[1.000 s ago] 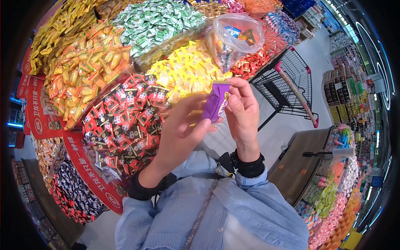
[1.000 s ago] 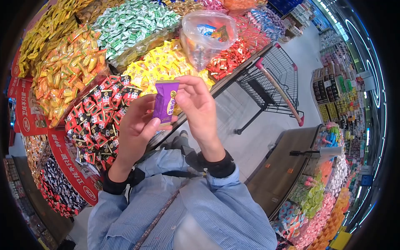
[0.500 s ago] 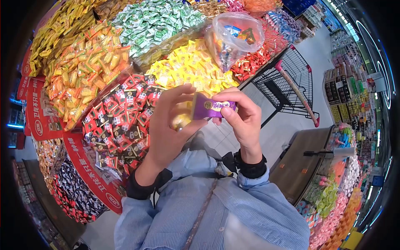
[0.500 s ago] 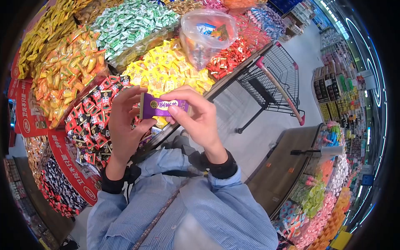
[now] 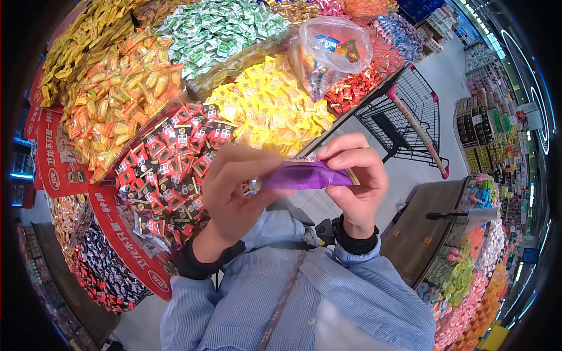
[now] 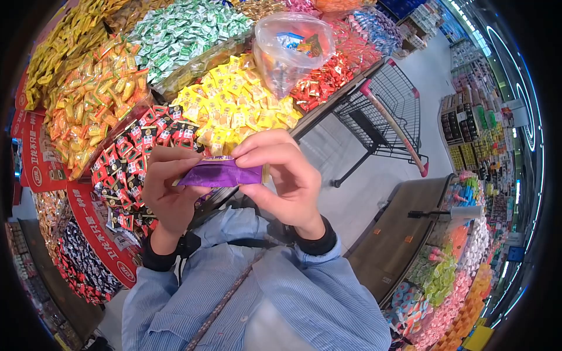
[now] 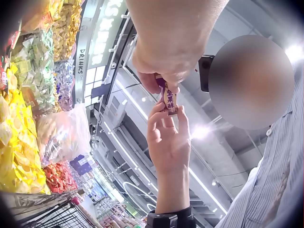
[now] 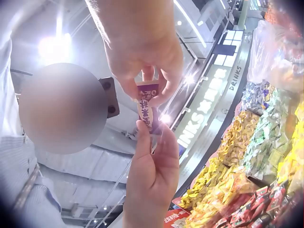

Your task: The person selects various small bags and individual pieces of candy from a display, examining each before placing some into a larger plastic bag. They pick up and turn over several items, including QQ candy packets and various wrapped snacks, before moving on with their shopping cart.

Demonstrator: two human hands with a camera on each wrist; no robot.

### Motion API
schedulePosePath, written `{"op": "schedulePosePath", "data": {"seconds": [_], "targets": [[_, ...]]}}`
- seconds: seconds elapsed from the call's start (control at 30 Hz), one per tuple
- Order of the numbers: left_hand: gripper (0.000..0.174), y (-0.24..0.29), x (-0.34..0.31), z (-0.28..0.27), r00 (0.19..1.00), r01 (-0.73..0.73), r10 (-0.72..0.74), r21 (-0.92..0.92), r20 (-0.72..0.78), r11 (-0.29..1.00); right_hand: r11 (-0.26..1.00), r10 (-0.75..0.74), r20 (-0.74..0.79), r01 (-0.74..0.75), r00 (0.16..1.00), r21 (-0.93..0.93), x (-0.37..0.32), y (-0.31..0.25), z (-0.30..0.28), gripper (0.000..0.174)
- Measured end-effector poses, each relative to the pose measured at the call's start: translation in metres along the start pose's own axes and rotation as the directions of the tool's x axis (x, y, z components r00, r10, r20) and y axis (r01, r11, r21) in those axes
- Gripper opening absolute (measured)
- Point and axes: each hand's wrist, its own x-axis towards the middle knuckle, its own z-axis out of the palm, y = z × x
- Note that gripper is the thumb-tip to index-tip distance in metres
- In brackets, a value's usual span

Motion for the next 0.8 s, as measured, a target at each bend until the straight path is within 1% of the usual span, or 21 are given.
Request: {"op": "schedulePosePath", "data": {"seconds": [0.07, 0.17, 0.37, 0.47, 0.67, 0.8], "targets": [[0.039, 0.0012, 0.0007, 0.0007, 0.999, -0.043, 0.043, 0.0, 0.008, 0.999, 0.999, -0.042, -0.038, 0.042, 0.998, -0.005, -0.0006, -0.0015, 0.0012, 0.022], [0.041, 0.0016, 0.0002, 0.0003, 0.995, -0.093, 0.092, 0.02, 0.032, 0.995, 0.999, -0.035, -0.062, 0.037, 0.997, 0.039, -0.0027, -0.0014, 0.0004, 0.021], [0.04, 0.0045, -0.0026, -0.0014, 0.994, -0.095, 0.094, 0.015, 0.063, 0.995, 0.994, -0.01, -0.082, 0.019, 0.997, 0.105, -0.0051, -0.002, 0.0006, 0.022], [0.039, 0.0057, -0.0021, -0.0011, 0.993, -0.097, 0.096, 0.012, 0.061, 0.995, 0.995, -0.029, -0.076, 0.036, 0.997, 0.093, -0.0051, -0.0014, 0.0006, 0.022], [0.04, 0.0055, -0.0011, 0.0, 0.989, -0.138, 0.136, 0.03, 0.059, 0.99, 0.996, -0.063, -0.064, 0.067, 0.996, 0.058, -0.0075, 0.0009, -0.0015, 0.029], [0.04, 0.0033, -0.0009, 0.0013, 0.983, -0.173, 0.172, 0.006, 0.066, 0.985, 0.995, -0.059, -0.079, 0.065, 0.995, 0.081, -0.0085, 0.0011, -0.001, 0.033]]}}
